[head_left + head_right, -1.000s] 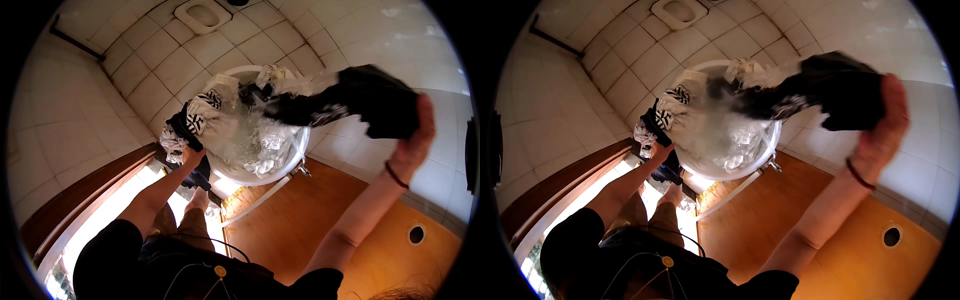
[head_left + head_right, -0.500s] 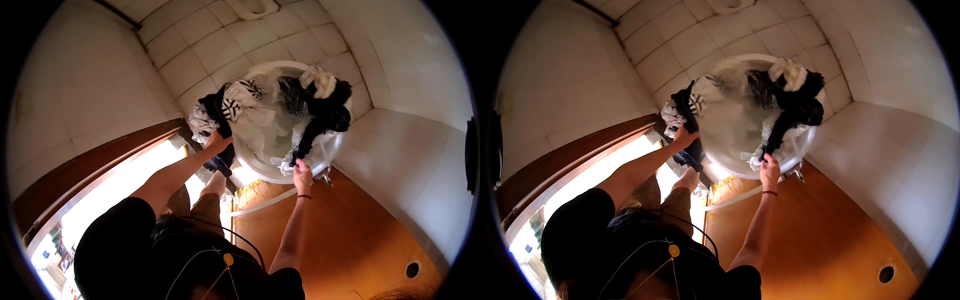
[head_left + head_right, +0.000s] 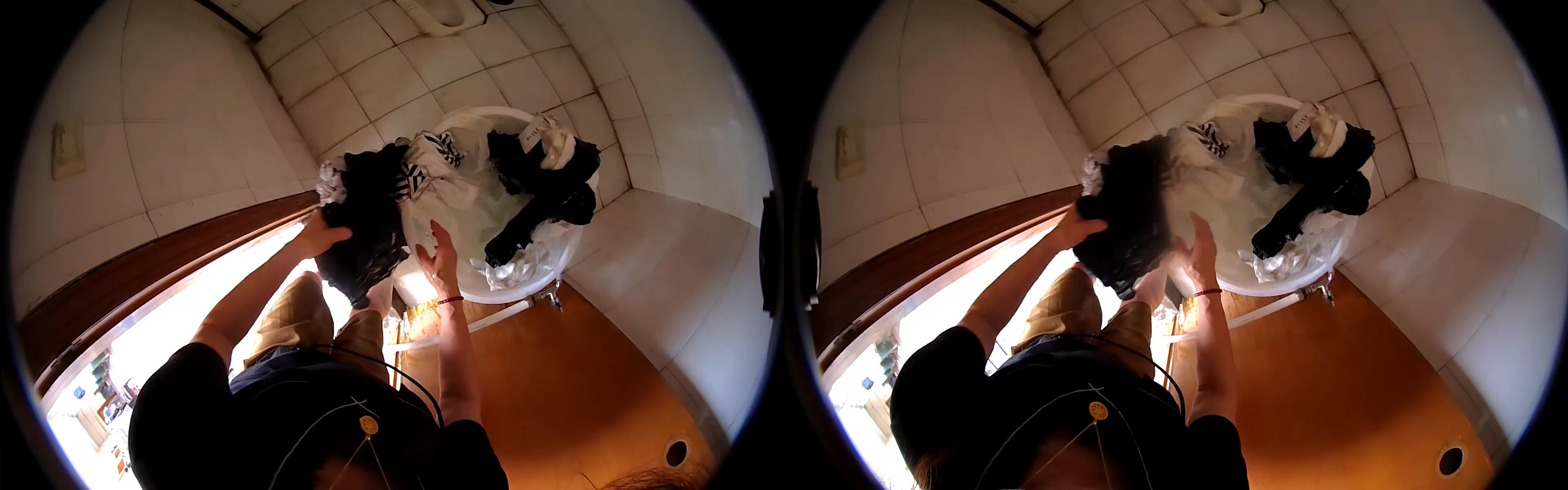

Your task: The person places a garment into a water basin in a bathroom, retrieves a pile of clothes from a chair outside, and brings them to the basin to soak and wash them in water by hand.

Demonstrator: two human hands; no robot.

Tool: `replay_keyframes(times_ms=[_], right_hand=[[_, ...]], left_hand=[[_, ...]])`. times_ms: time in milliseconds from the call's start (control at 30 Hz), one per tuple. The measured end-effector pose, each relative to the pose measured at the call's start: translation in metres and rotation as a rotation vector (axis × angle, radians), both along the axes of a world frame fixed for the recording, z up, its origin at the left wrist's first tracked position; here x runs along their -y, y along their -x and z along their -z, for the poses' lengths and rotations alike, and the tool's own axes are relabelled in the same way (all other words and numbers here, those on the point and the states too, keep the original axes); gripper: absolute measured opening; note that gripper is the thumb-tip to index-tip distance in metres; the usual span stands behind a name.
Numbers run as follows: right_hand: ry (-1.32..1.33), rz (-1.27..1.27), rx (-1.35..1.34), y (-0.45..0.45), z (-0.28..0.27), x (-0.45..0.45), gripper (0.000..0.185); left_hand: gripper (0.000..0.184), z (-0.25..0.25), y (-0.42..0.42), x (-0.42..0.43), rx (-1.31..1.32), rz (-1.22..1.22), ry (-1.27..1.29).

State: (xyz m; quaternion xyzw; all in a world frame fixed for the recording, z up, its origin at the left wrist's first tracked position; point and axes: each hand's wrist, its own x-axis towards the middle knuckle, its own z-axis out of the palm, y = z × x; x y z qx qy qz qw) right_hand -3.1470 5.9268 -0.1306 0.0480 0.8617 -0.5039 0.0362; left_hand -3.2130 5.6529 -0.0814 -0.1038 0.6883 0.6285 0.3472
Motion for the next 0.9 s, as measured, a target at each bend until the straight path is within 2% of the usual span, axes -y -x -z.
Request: replay_keyframes(times_ms=[33,100,200,233,300,333,367,433,500,533,567,600,633,667,700,733,767,800,833,900], right_hand=[[0.024,-0.004,0.187,0.001,-0.008,0.007,0.065],[0.032,-0.077,0.17,0.006,-0.022,0.023,0.079],[0.465,-0.114,0.077,0.012,-0.034,0.039,0.094],[0.777,-0.039,0.242,0.013,-0.043,0.047,0.085],[0.771,-0.122,0.117,0.023,-0.062,0.047,0.098],[0.666,-0.081,-0.013,0.032,-0.096,0.04,0.073],[0.66,-0.064,-0.03,0.033,-0.088,0.03,0.073],[0.367,0.011,-0.261,0.036,-0.073,0.01,0.047],[0.776,0.39,-0.055,0.029,-0.085,-0.017,0.038],[1.169,0.578,-0.147,0.029,-0.114,-0.029,0.026],[0.997,0.7,-0.178,0.021,-0.087,-0.05,0.038],[1.107,0.865,-0.199,0.017,-0.114,-0.061,0.027],[1.091,0.916,-0.105,0.007,-0.115,-0.079,0.035],[0.917,0.892,0.002,-0.004,-0.091,-0.103,0.035],[0.741,0.863,0.108,-0.016,-0.056,-0.125,0.035],[0.459,0.804,0.112,-0.023,-0.038,-0.136,0.042],[0.182,0.735,0.121,-0.032,-0.019,-0.143,0.049],[0.02,0.72,0.137,-0.035,-0.018,-0.138,0.069],[-0.144,0.709,0.155,-0.037,-0.017,-0.133,0.091],[-0.199,0.686,0.067,-0.03,-0.019,-0.117,0.094]], left_hand=[[0.057,-0.037,0.008,0.002,-0.02,0.068,0.011],[0.052,-0.111,0.022,-0.007,0.031,0.107,0.113],[0.05,-0.191,0.039,-0.032,-0.074,0.122,-0.142],[0.05,-0.21,0.044,-0.04,-0.078,0.143,-0.146],[0.043,-0.238,0.054,-0.057,-0.213,0.333,-0.191],[0.037,-0.253,0.06,-0.069,-0.314,0.404,-0.144],[0.037,-0.262,0.062,-0.079,-0.324,0.426,-0.15],[0.038,-0.277,0.065,-0.097,-0.426,0.4,-0.174],[0.042,-0.285,0.071,-0.116,-0.534,0.482,-0.221],[0.044,-0.286,0.07,-0.13,-0.477,0.407,-0.245],[0.045,-0.285,0.07,-0.141,-0.415,0.331,-0.269],[0.046,-0.277,0.072,-0.149,-0.219,0.346,-0.249],[0.046,-0.252,0.075,-0.157,-0.127,0.388,-0.262],[0.049,-0.215,0.073,-0.165,-0.109,0.321,-0.18],[0.055,-0.189,0.074,-0.181,-0.055,0.405,-0.251],[0.055,-0.166,0.07,-0.197,-0.166,0.405,-0.075],[0.056,-0.102,0.066,-0.205,-0.26,0.381,0.038],[0.061,-0.08,0.064,-0.218,-0.291,0.467,0.078],[0.069,-0.031,0.065,-0.227,-0.333,0.619,0.08],[0.064,0.03,0.047,-0.245,-0.585,0.638,0.403]])
